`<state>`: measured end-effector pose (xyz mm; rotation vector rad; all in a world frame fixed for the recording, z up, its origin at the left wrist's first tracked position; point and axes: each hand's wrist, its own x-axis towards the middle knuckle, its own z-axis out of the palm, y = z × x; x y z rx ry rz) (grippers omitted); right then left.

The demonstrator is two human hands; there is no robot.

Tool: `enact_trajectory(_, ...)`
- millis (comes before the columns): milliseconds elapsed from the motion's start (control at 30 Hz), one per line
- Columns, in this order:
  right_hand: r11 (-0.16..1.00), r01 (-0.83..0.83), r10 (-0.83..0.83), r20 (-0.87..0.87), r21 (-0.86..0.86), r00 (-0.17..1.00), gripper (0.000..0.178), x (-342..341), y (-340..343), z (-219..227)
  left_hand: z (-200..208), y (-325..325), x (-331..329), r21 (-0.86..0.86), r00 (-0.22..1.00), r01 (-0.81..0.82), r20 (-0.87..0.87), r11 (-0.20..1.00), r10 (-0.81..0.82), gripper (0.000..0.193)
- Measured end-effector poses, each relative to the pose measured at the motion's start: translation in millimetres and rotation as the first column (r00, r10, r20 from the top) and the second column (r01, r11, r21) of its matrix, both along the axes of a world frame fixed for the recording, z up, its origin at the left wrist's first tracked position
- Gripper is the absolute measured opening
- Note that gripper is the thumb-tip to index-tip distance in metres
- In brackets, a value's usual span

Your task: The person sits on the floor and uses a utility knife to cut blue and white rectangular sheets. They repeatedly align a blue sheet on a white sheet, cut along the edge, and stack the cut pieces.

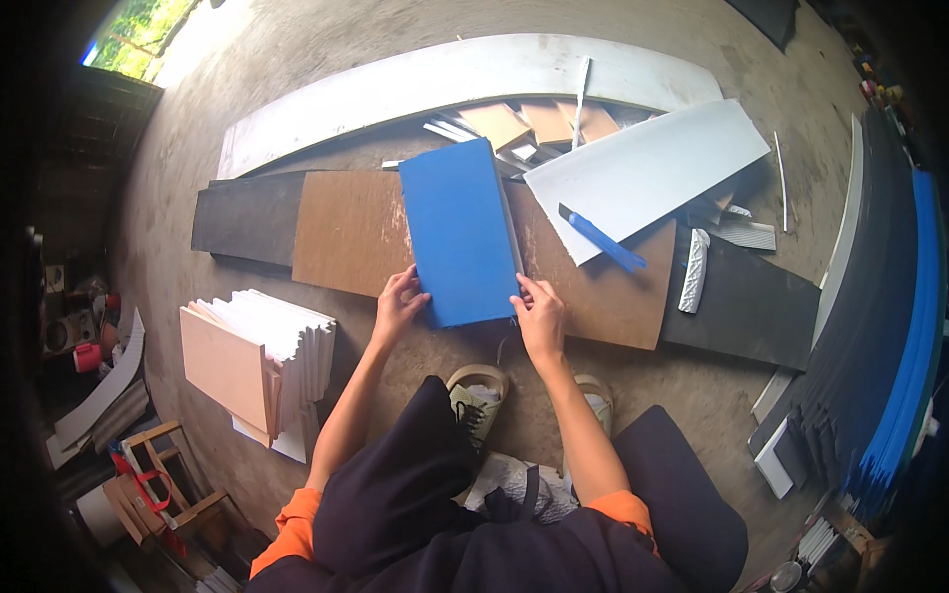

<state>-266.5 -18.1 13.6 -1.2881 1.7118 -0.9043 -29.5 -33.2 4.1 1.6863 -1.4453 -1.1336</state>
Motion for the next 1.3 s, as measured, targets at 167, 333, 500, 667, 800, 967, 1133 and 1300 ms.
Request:
enact_trajectory(167, 1.0, -0.008, 0.01, 0.065, -0.028, 0.998, 0.028, -13.5, -3.3, -11.6, 1.1, -4.2, -1.2, 0.021, 0.995, 0.027, 0.094, 0.999, -0.028, 0.057)
enact_trajectory(333, 0.988, -0.032, -0.027, 0.367, 0.152, 0.93, 0.016, -25.3, -11.5, -12.3, -4.3, -2.7, -1.9, 0.041, 0.998, -0.004, 0.062, 0.999, 0.002, 0.056)
enact_trajectory(500, 0.982, -0.114, 0.072, 0.255, 0.153, 0.964, 0.016, -30.2, -12.9, -9.3, -7.0, -0.7, -2.3, 0.053, 0.999, -0.022, 0.027, 0.998, 0.021, 0.056)
enact_trajectory(667, 0.986, -0.096, 0.076, 0.145, 0.139, 0.986, 0.019, -23.6, -12.5, -7.1, -7.8, 0.6, -0.6, 0.032, 1.0, -0.024, 0.017, 0.999, 0.023, 0.055)
enact_trajectory(800, 0.987, -0.09, 0.077, 0.099, 0.132, 0.992, 0.018, -20.5, -12.6, -3.5, -5.3, 1.1, -1.2, 0.008, 0.997, -0.003, 0.072, 1.0, 0.002, 0.056)
enact_trajectory(967, 0.993, -0.074, 0.07, 0.043, 0.09, 0.997, 0.017, -16.6, -10.3, -6.5, -4.4, 2.0, -2.5, -0.018, 0.986, 0.041, 0.16, 0.999, -0.037, 0.056)
enact_trajectory(1133, 0.991, -0.019, -0.005, -0.176, -0.135, 0.984, 0.015, -29.8, -24.8, 13.1, 13.8, 0.0, -5.5, 0.021, 0.989, 0.017, 0.147, 1.0, -0.02, 0.069)
enact_trajectory(1300, 0.938, -0.235, -0.029, -0.732, -0.255, 0.681, 0.044, -87.3, -65.6, 32.6, 45.9, -42.9, -12.5, -0.218, 0.898, 0.172, 0.435, 0.961, -0.062, 0.08)
